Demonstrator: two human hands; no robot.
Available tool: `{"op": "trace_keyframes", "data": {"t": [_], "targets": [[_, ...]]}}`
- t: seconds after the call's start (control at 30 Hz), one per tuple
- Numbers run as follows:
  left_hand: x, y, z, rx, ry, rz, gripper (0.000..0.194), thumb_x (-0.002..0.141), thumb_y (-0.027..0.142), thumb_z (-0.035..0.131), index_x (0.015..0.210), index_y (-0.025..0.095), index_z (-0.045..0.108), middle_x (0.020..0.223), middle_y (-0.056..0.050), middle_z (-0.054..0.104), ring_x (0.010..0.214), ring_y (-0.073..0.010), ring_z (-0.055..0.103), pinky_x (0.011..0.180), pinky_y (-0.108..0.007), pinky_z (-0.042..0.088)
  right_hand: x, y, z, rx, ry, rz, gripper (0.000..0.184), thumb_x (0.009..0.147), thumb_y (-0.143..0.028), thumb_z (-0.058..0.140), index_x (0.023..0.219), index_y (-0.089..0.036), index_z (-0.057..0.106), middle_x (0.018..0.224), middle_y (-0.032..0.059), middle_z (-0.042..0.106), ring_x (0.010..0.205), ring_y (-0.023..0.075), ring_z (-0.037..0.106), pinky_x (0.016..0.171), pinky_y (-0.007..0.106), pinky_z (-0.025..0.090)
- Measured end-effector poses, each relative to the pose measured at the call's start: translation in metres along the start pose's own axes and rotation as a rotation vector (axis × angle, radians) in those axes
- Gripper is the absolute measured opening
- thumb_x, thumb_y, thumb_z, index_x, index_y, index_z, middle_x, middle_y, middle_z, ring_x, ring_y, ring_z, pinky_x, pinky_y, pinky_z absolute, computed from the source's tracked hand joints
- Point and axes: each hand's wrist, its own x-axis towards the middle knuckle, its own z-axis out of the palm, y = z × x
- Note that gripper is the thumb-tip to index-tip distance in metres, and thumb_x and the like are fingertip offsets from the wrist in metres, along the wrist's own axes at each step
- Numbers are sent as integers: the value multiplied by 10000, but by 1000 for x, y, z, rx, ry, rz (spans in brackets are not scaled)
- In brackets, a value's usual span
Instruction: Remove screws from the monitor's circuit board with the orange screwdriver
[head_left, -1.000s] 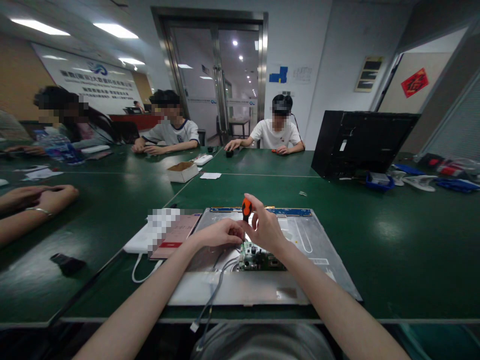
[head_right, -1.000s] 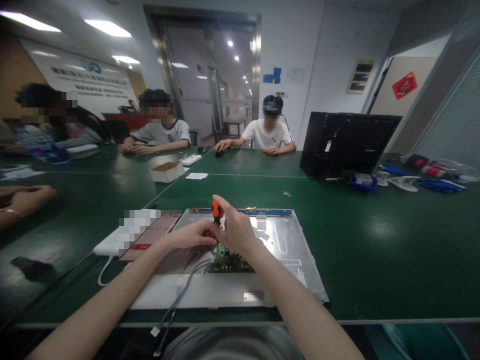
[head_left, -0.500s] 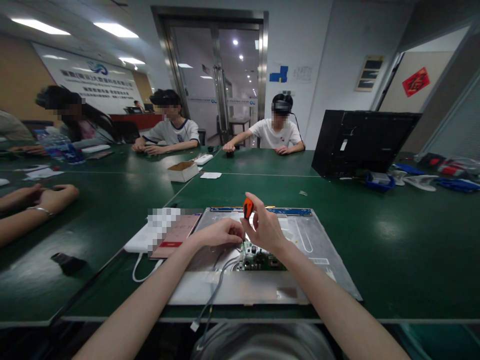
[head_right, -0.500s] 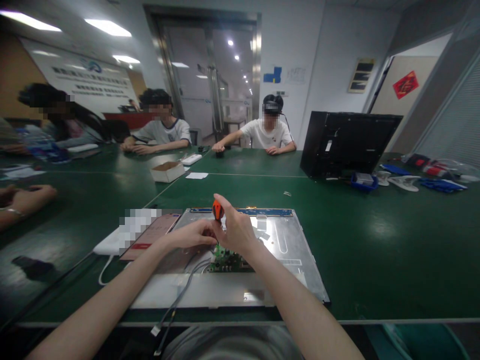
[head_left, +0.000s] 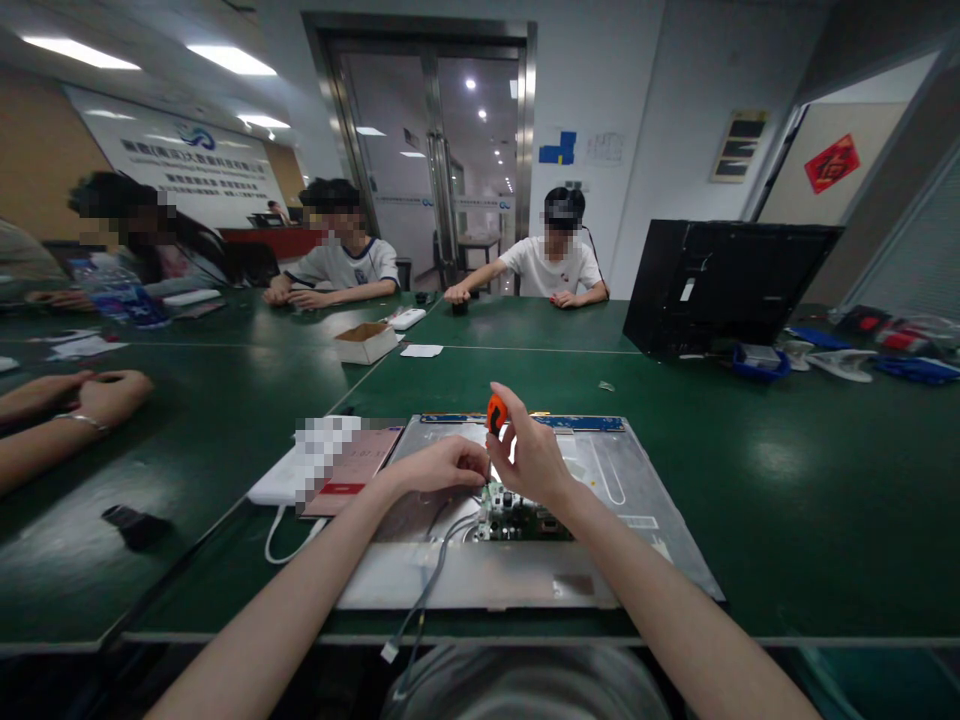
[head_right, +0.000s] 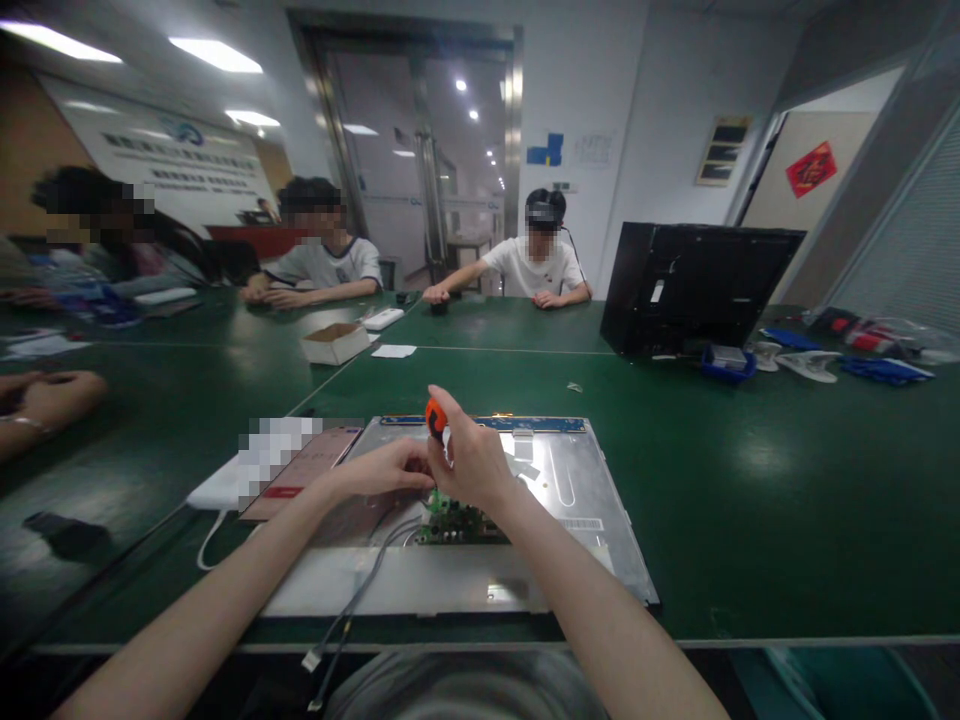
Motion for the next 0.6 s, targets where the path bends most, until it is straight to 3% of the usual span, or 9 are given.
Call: {"op": "trace_keyframes", "data": {"t": [0.23, 0.5, 0.6], "targets": [[0, 1, 0, 61, 35, 0, 137, 723, 296, 620, 698, 162, 605, 610, 24, 549, 586, -137, 490, 570, -243, 371, 2, 2, 1, -84, 21, -76, 578, 914, -231, 538, 1464, -222, 362, 904, 25, 686, 543, 117, 544, 581, 248, 510], [1, -1, 0, 34, 10, 19, 192, 751, 343, 644, 742, 152, 635, 658, 14, 579, 626, -143, 499, 601, -243, 389, 1, -1, -3, -76, -68, -56, 694, 910, -185, 464, 1554, -180, 206, 930, 46, 699, 625, 145, 628, 613, 271, 547], [0, 0, 0, 19, 8, 9, 182, 745, 337, 639, 728, 157, 625, 641, 19, 571, 602, -137, 491, 577, -238, 379, 1, 1, -1, -70, -50, -38, 678, 897, -169, 484, 1530, -184, 241, 940, 44, 696, 601, 139, 619, 630, 286, 555]]}}
